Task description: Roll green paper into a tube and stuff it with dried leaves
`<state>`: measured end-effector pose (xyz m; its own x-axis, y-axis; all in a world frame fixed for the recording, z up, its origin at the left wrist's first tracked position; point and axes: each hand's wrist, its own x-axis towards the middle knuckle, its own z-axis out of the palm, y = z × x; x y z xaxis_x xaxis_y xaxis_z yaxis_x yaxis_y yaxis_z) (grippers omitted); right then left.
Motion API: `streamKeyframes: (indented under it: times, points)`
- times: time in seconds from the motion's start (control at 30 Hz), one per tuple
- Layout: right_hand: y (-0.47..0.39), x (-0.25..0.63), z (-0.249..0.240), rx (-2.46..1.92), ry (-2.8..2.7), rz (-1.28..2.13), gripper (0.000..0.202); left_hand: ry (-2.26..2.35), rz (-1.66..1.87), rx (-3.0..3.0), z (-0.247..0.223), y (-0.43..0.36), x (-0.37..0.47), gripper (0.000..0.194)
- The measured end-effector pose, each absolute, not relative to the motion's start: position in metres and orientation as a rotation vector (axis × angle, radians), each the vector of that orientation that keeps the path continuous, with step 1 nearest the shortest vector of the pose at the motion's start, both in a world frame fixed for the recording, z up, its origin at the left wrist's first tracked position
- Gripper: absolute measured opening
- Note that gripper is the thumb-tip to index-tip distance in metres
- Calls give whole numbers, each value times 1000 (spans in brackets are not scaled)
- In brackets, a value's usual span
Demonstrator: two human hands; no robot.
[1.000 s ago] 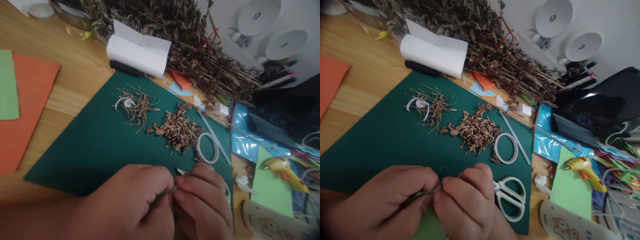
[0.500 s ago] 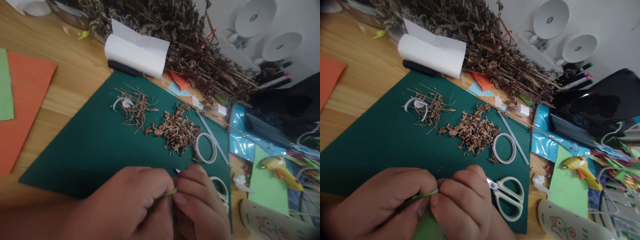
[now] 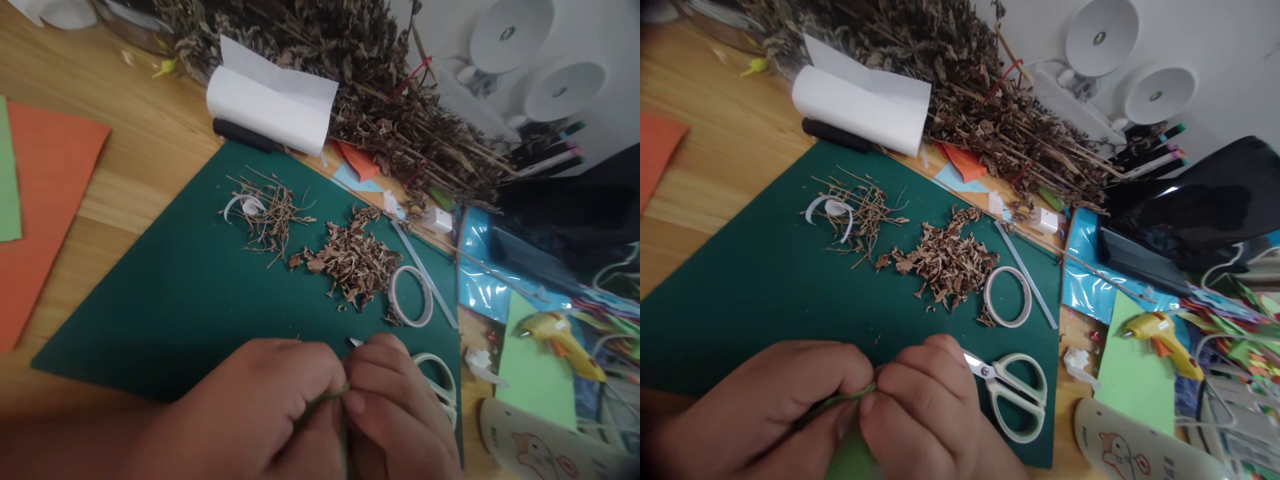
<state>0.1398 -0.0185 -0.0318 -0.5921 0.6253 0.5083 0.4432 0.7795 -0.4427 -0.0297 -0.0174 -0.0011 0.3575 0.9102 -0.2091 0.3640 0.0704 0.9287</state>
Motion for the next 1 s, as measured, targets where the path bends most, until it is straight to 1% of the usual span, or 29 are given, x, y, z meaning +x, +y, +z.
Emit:
streamKeyframes:
  times: [0.1, 0.27, 0.43, 0.6, 0.7, 0.9, 1.0]
  points:
    - [-20, 139, -35, -779, -2264, 384, 13, 1310, 675, 1427, 3, -21, -25, 24]
    - [-22, 135, -36, -806, -2239, 407, 15, 1420, 700, 1235, 4, -29, -21, 22]
    - [-20, 128, -34, -848, -2110, 440, 18, 1440, 655, 1078, 2, -32, -20, 20]
    - [-20, 128, -36, -851, -2151, 446, 15, 1431, 625, 1006, 1, -32, -19, 21]
    - [-19, 124, -35, -860, -2079, 439, 13, 1413, 637, 1002, 2, -30, -20, 19]
    - [-13, 112, -24, -869, -1953, 500, 21, 1412, 674, 966, 1, -31, -18, 17]
    - [-14, 112, -24, -850, -1950, 540, 21, 1438, 704, 961, 0, -34, -16, 15]
